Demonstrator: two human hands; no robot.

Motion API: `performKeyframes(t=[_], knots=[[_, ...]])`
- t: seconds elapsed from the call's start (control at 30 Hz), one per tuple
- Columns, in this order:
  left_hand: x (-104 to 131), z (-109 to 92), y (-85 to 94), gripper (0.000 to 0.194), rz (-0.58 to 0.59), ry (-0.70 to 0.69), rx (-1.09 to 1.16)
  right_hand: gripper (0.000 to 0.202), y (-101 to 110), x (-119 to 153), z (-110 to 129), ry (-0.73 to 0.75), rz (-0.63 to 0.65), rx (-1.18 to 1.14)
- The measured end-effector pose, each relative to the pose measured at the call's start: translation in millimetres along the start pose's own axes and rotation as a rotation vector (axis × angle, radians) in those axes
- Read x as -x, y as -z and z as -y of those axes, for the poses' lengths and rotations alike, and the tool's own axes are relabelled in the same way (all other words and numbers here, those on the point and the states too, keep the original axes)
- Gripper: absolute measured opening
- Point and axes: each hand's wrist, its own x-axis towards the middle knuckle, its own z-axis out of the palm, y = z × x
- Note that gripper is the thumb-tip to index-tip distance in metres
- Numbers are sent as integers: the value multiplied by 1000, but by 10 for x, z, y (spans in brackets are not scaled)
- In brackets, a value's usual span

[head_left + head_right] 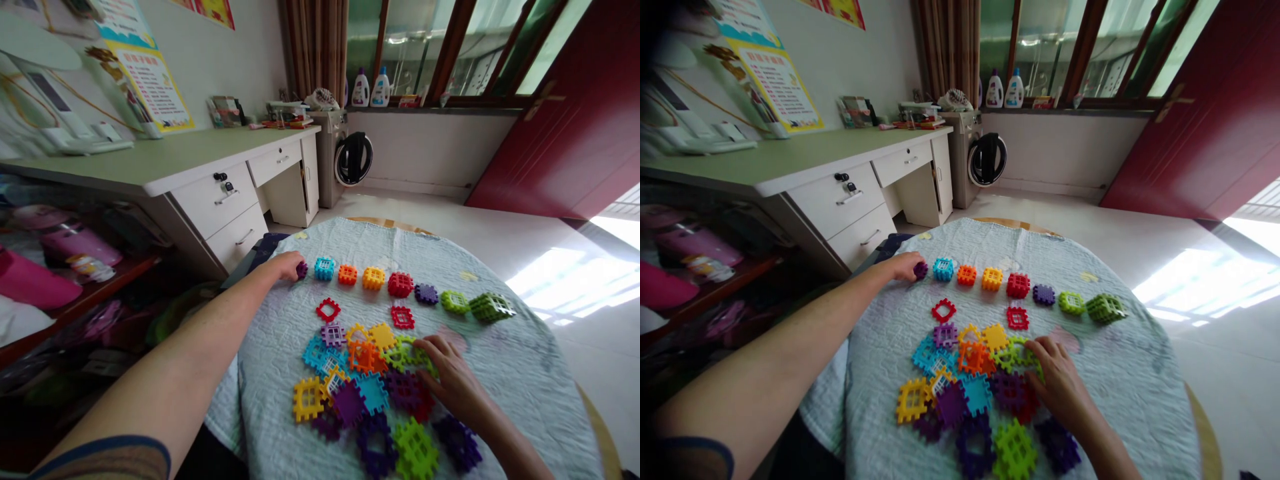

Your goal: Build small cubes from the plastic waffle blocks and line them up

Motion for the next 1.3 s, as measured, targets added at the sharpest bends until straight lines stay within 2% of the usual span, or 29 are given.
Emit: performKeyframes(t=[0.47, 0.53, 0.63, 0.7, 0.77, 0.83, 0.9, 1.0, 1.1, 1.2, 1.3], knots=[[-19, 0, -8, 46, 37, 5, 22, 39, -17, 14, -17, 3, -8, -8], [-7, -5, -4, 55, 55, 17, 31, 40, -14, 12, -16, 3, -12, -10], [43, -16, 6, 82, 57, 61, 53, 40, -5, 7, -11, 0, -7, -12], [121, -36, 19, 95, 6, 93, 64, 41, 3, 6, -8, 0, -1, -11], [259, -96, 38, 93, -107, 98, 73, 41, 8, 7, -8, 6, 1, -10], [468, -232, 50, 80, -266, 56, 104, 41, 9, 7, -14, 15, 2, -6], [738, -462, 33, 63, -388, -26, 201, 41, 8, 3, -21, 22, 3, -2], [1166, -919, -79, 39, -330, -163, 403, 41, 10, -10, -23, 26, 1, 6], [1460, -1333, -273, 36, -254, -232, 452, 40, 23, -15, -13, 23, 1, 15], [1541, -1570, -466, 38, -282, -153, 435, 39, 40, 11, -7, 26, -1, 15], [1476, -1646, -587, 30, -340, -74, 421, 40, 54, 54, -4, 24, -16, 23]])
